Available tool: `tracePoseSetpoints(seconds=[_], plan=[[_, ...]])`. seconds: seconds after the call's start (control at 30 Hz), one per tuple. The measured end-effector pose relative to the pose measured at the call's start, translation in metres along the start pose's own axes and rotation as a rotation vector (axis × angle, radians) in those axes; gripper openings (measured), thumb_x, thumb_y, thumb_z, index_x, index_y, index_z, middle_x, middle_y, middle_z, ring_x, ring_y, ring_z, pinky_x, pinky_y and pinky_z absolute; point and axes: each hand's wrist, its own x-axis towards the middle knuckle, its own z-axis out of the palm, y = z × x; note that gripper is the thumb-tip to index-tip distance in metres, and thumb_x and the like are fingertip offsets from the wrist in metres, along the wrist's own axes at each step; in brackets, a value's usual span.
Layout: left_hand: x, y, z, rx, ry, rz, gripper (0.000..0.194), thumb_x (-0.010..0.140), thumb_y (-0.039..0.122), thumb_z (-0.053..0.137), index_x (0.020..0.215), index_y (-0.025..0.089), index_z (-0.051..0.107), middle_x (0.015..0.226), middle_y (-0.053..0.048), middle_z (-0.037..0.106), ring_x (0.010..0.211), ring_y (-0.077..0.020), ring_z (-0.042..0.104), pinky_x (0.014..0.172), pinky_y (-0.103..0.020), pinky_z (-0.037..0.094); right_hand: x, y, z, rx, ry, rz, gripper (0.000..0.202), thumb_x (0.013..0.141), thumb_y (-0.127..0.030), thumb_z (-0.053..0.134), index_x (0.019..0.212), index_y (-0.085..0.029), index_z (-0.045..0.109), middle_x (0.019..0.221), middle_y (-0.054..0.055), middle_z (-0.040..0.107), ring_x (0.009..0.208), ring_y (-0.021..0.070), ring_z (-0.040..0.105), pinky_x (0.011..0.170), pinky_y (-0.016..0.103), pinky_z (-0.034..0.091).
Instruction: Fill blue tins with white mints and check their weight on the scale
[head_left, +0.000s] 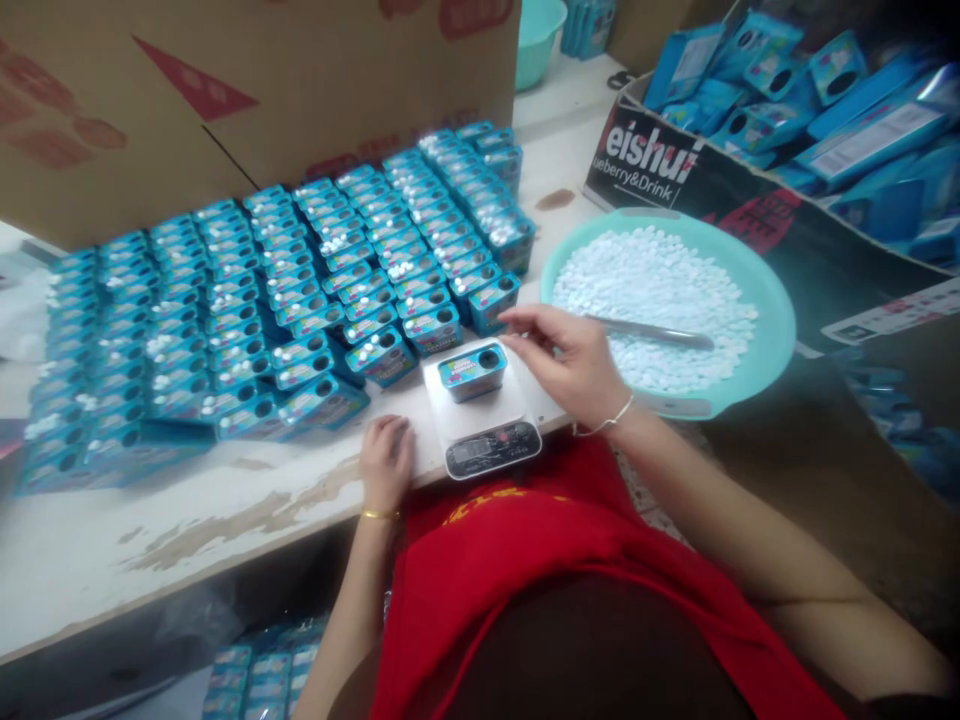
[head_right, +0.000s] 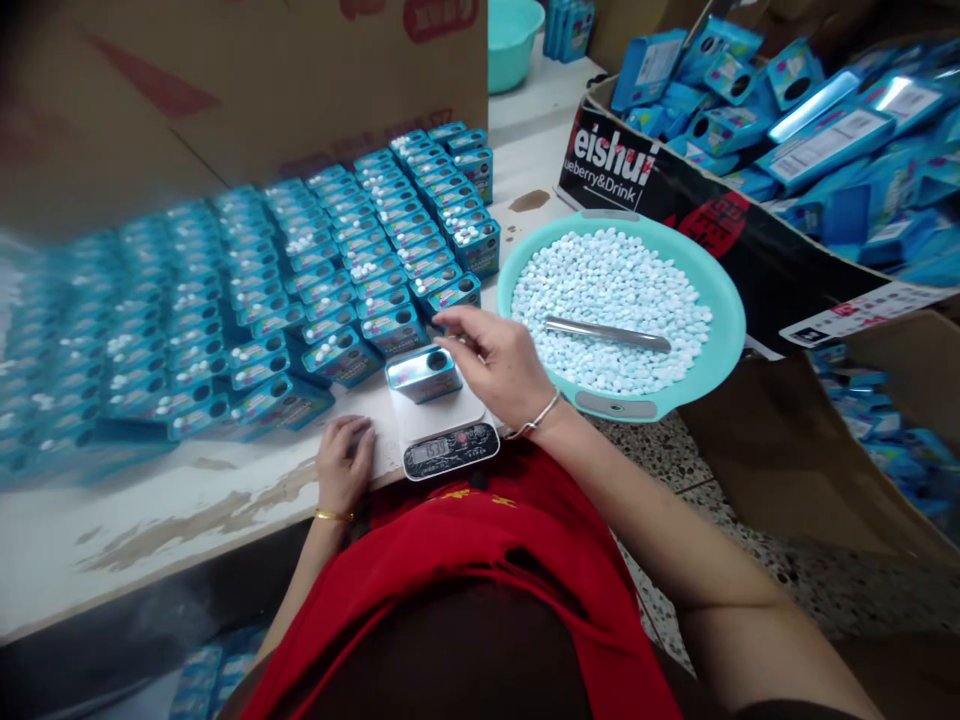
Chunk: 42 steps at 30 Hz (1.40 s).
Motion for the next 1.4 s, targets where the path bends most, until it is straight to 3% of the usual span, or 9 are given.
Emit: tracePoseSetpoints(seconds=[0.2, 0.37, 0.47, 0.57, 0.87, 1.0, 1.13, 1.27, 1.4], plan=[[0.001, 0.000, 0.000, 0.000, 0.008, 0.011, 0.019, 0.089, 0.027, 0.053, 0.100, 0.016, 0.063, 0.100, -0.010, 0.059, 0.096, -0.0205, 0.058, 0.087, -0.037, 0.048, 0.005, 0.008, 0.019, -0.156, -0.057, -0.129, 0.025, 0.087, -0.018, 0.055, 0.110, -0.020, 0.065, 0.092, 0.005, 0.072, 0.085, 0.0204, 0.061, 0.081, 0.038, 0.049], [0.001, 0.000, 0.000, 0.002, 0.004, 0.005, 0.019, 0.089, 0.027, 0.053, 0.100, 0.015, 0.063, 0.099, -0.010, 0.059, 0.095, -0.0201, 0.057, 0.087, -0.037, 0.048, 0.004, 0.030, -0.044, -0.469, -0.009, 0.001, 0.024, 0.089, -0.024, 0.049, 0.102, -0.019, 0.068, 0.099, 0.010, 0.068, 0.095, 0.0248, 0.061, 0.085, 0.042, 0.047], [0.001, 0.000, 0.000, -0.005, 0.004, 0.007, 0.019, 0.089, 0.027, 0.053, 0.099, 0.015, 0.063, 0.099, -0.010, 0.059, 0.095, -0.0198, 0.057, 0.087, -0.036, 0.048, 0.000, 0.064, -0.088, -0.745, -0.303, 0.322, 0.027, 0.083, -0.035, 0.056, 0.098, -0.018, 0.070, 0.089, 0.011, 0.067, 0.083, 0.0272, 0.062, 0.073, 0.041, 0.048], [0.001, -0.001, 0.001, -0.006, 0.006, -0.002, 0.019, 0.089, 0.027, 0.053, 0.099, 0.015, 0.063, 0.098, -0.010, 0.059, 0.094, -0.0198, 0.057, 0.087, -0.036, 0.048, -0.004, 0.090, -0.105, -0.834, -0.636, 0.531, 0.022, 0.073, -0.037, 0.064, 0.083, -0.019, 0.071, 0.078, 0.008, 0.067, 0.073, 0.0253, 0.062, 0.066, 0.037, 0.047], [0.000, 0.000, 0.001, -0.011, 0.004, -0.017, 0.019, 0.089, 0.027, 0.053, 0.099, 0.015, 0.063, 0.099, -0.010, 0.059, 0.095, -0.0194, 0.057, 0.087, -0.035, 0.048, -0.008, 0.095, -0.093, -0.827, -0.574, 0.565, 0.007, 0.076, -0.017, 0.060, 0.076, -0.021, 0.065, 0.076, 0.006, 0.066, 0.074, 0.0227, 0.061, 0.068, 0.033, 0.045], [0.000, 0.000, 0.001, -0.009, -0.002, -0.026, 0.019, 0.089, 0.028, 0.052, 0.099, 0.016, 0.063, 0.099, -0.009, 0.059, 0.096, -0.0197, 0.057, 0.088, -0.036, 0.047, -0.011, 0.086, -0.092, -0.700, -0.311, 0.467, 0.022, 0.077, -0.015, 0.060, 0.097, -0.021, 0.065, 0.071, 0.003, 0.063, 0.067, 0.0204, 0.058, 0.068, 0.035, 0.045], [0.001, 0.000, 0.001, -0.018, -0.003, -0.032, 0.019, 0.089, 0.029, 0.052, 0.098, 0.016, 0.063, 0.099, -0.009, 0.059, 0.095, -0.0198, 0.057, 0.088, -0.036, 0.048, -0.005, 0.045, -0.063, -0.354, -0.016, 0.186, 0.022, 0.080, -0.020, 0.061, 0.102, -0.020, 0.063, 0.074, 0.001, 0.062, 0.065, 0.0166, 0.057, 0.066, 0.032, 0.047], [0.001, 0.001, 0.000, -0.017, 0.000, -0.028, 0.019, 0.089, 0.029, 0.052, 0.098, 0.017, 0.063, 0.099, -0.009, 0.059, 0.095, -0.0198, 0.057, 0.087, -0.036, 0.048, 0.007, 0.007, -0.022, -0.154, -0.048, 0.008, 0.016, 0.085, -0.019, 0.056, 0.100, -0.019, 0.061, 0.078, 0.001, 0.061, 0.071, 0.0160, 0.058, 0.068, 0.032, 0.048], [0.001, 0.000, 0.000, -0.015, 0.006, -0.016, 0.019, 0.089, 0.028, 0.052, 0.098, 0.016, 0.063, 0.099, -0.009, 0.059, 0.094, -0.0196, 0.057, 0.087, -0.036, 0.048, 0.011, 0.000, 0.007, -0.078, -0.100, -0.022, 0.017, 0.085, -0.016, 0.055, 0.101, -0.018, 0.060, 0.080, 0.002, 0.061, 0.073, 0.0151, 0.058, 0.070, 0.031, 0.048]])
